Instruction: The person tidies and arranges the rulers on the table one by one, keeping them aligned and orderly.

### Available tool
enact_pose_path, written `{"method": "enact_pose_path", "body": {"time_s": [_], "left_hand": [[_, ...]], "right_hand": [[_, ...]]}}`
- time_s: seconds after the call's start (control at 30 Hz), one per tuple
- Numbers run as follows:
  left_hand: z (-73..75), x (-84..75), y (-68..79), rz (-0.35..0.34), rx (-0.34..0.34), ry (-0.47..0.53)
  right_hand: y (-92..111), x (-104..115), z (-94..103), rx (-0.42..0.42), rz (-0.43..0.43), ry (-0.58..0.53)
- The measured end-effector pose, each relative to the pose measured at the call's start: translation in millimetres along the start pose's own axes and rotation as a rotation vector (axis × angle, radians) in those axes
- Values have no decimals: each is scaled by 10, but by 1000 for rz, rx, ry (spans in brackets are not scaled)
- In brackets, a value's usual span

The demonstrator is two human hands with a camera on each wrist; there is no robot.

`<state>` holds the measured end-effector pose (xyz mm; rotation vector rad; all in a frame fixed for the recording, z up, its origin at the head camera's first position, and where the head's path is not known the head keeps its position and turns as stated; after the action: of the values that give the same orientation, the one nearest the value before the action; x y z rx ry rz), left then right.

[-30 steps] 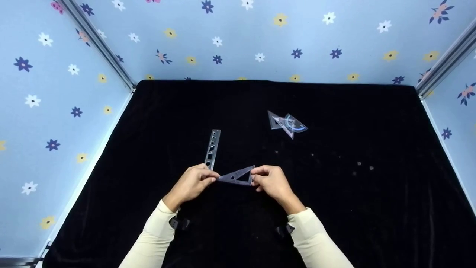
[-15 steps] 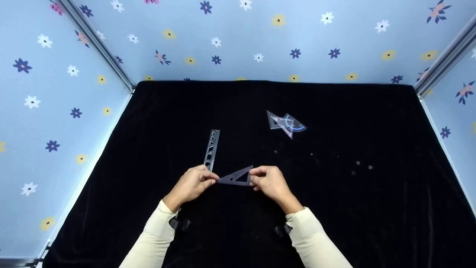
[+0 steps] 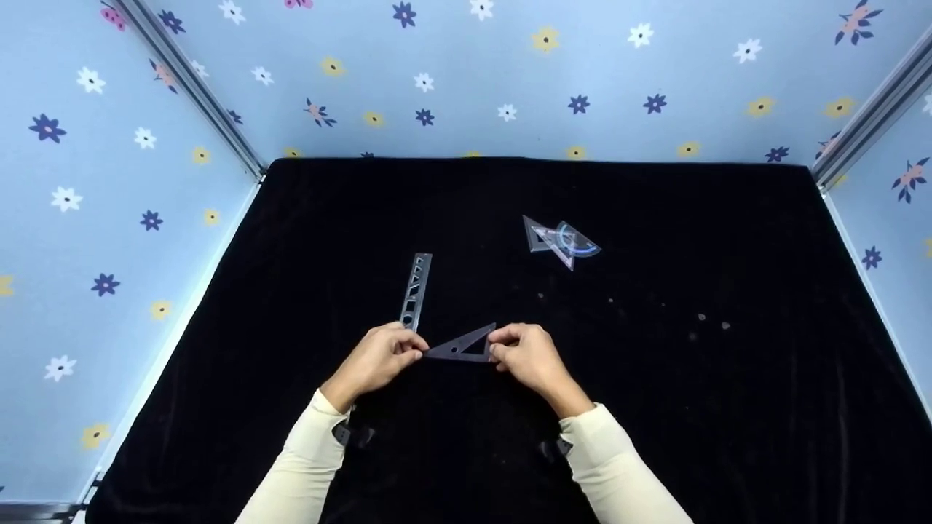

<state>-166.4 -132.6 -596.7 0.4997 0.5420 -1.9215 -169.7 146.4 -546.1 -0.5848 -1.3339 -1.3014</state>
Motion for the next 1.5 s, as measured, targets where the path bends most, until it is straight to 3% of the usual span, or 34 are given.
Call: {"method": "enact_pose_path", "body": {"time_s": [0.6,1.5], "left_hand": [[-15,92,-9,-13,-33,153],[26,76,9,-12,-28,169]], "right_hand": [[8,-6,-18,-41,-31,-42],[14,-24,-29,8,-18,-59]]}}
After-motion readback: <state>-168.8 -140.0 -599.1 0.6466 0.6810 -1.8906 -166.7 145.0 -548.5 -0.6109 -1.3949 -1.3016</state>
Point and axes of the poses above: each hand's wrist, its own y-axis away from the middle knuckle, its own z-axis out of the back of the hand, x = y × z, the point moved 3 cm from there along -y, towards the middle knuckle, and after that the axes turned 8 degrees about -z, right-handed, at the moved point
